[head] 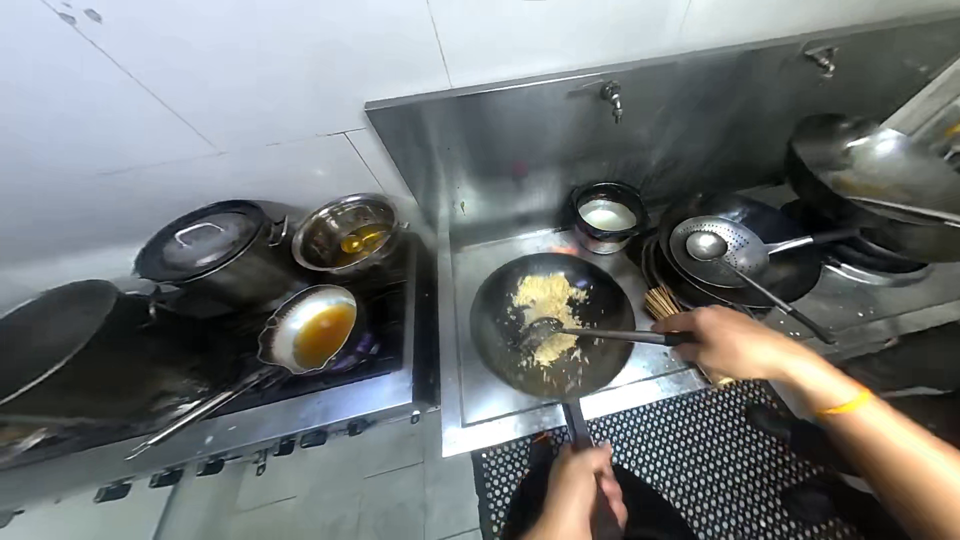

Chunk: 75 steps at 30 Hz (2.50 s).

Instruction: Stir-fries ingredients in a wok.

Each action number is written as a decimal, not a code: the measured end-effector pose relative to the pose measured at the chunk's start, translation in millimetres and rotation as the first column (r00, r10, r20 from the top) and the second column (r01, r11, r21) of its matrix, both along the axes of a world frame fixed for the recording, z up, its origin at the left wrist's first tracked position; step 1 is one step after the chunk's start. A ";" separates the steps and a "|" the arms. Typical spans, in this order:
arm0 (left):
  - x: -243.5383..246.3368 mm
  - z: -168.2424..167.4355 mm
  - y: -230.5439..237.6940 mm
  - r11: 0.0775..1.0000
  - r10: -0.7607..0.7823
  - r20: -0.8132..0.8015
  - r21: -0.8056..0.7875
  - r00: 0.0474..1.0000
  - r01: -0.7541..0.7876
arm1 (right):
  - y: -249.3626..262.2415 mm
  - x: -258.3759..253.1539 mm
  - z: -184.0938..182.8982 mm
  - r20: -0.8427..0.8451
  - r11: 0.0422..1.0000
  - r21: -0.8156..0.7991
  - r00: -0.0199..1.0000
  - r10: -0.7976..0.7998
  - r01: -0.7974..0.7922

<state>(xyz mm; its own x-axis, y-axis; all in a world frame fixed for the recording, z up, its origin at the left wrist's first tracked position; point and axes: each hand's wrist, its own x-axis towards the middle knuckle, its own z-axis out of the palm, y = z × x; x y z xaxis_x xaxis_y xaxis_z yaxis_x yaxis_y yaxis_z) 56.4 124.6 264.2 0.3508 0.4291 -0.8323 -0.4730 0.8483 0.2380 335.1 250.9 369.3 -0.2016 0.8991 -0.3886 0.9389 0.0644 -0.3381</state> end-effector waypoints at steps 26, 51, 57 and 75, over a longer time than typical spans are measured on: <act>41.1 -32.6 -28.9 0.993 0.069 0.098 0.084 0.993 -0.077 | -36.1 12.2 -124.2 0.040 0.987 0.086 0.989 -0.142 0.138; 9.4 -43.8 75.9 0.992 0.107 0.065 0.054 0.992 -0.110 | 6.6 5.3 -98.6 0.116 0.975 0.157 0.977 -0.179 0.160; -2.4 -77.6 79.7 0.988 0.128 0.103 0.070 0.986 -0.135 | 40.8 -59.0 -56.5 0.305 1.000 -0.004 0.952 0.015 -0.014; -20.1 -107.2 86.7 0.996 0.012 0.141 0.082 0.990 -0.023 | 140.4 -126.7 -32.3 0.477 0.997 0.003 0.877 0.062 -0.072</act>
